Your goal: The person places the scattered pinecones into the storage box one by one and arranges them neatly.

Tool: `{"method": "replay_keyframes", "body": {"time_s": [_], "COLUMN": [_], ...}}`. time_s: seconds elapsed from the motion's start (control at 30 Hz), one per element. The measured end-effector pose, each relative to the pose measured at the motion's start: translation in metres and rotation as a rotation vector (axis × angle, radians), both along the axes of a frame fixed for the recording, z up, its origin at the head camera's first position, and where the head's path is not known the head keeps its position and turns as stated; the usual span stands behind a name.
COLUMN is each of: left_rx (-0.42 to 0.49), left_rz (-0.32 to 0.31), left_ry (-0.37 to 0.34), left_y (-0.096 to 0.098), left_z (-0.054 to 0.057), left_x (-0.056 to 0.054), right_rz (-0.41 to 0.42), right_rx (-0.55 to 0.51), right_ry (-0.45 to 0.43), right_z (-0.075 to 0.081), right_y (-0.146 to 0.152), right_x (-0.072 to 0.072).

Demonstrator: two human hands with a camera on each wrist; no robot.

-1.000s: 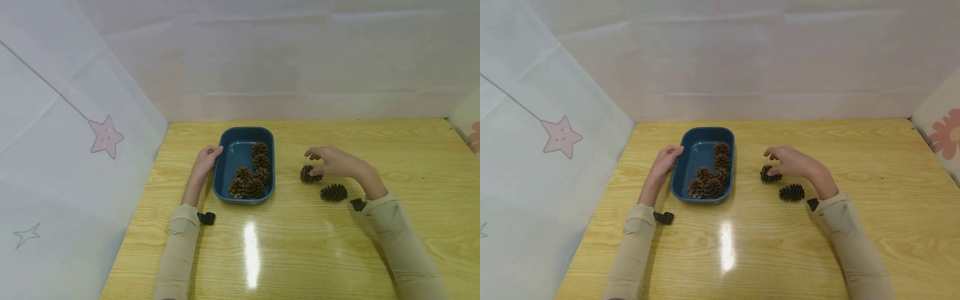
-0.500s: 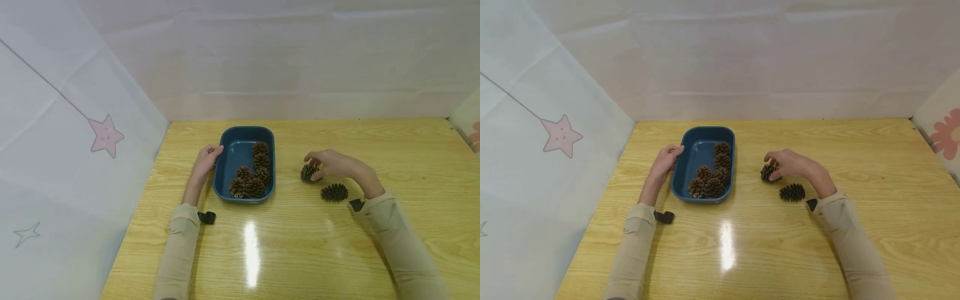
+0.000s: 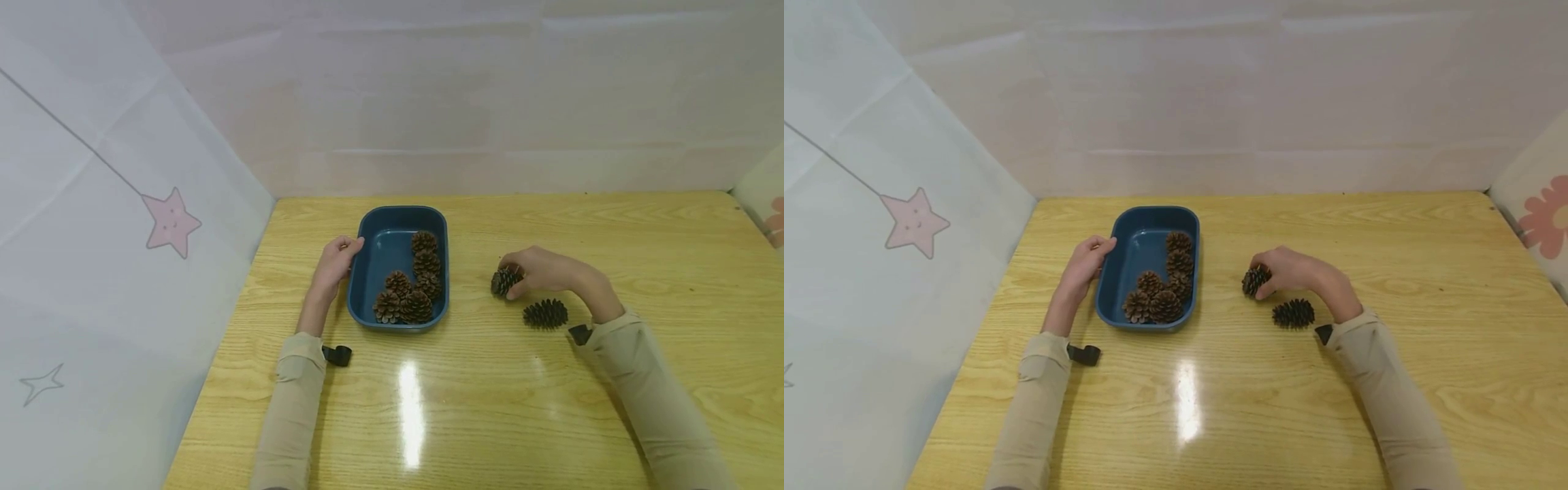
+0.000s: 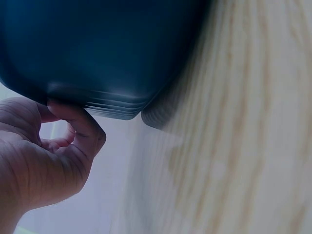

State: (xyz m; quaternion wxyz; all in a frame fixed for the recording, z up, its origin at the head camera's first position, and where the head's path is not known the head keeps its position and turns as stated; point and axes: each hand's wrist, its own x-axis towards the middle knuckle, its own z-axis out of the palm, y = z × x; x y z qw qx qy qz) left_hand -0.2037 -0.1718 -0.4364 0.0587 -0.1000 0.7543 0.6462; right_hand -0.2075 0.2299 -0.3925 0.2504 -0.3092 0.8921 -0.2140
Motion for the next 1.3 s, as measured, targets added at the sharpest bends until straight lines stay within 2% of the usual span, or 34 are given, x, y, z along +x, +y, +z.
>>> {"method": "replay_keyframes", "body": {"time_s": [0.77,1.0,1.1,1.3], "left_rx": [-0.008,-0.005,-0.016,-0.034], "left_rz": [-0.007,-0.015,-0.023,-0.037], "left_ry": [-0.02,-0.056,-0.071,-0.074], "left_y": [-0.001,-0.002,0.0,0.008], "left_z": [0.003,0.006,0.012,0.035], "left_x": [0.0,-0.003,-0.001,0.011], "right_rz": [-0.111,-0.137,-0.154,-0.209], "right_rx": [-0.144,-0.217,-0.246,-0.314], "right_ry": [0.081,0.178,0.209,0.26], "right_z": [0.011,0.014,0.016,0.014], "right_y": [0.003,0.004,0.003,0.003], "right_x": [-0.002,-0.001,0.0,-0.001]}}
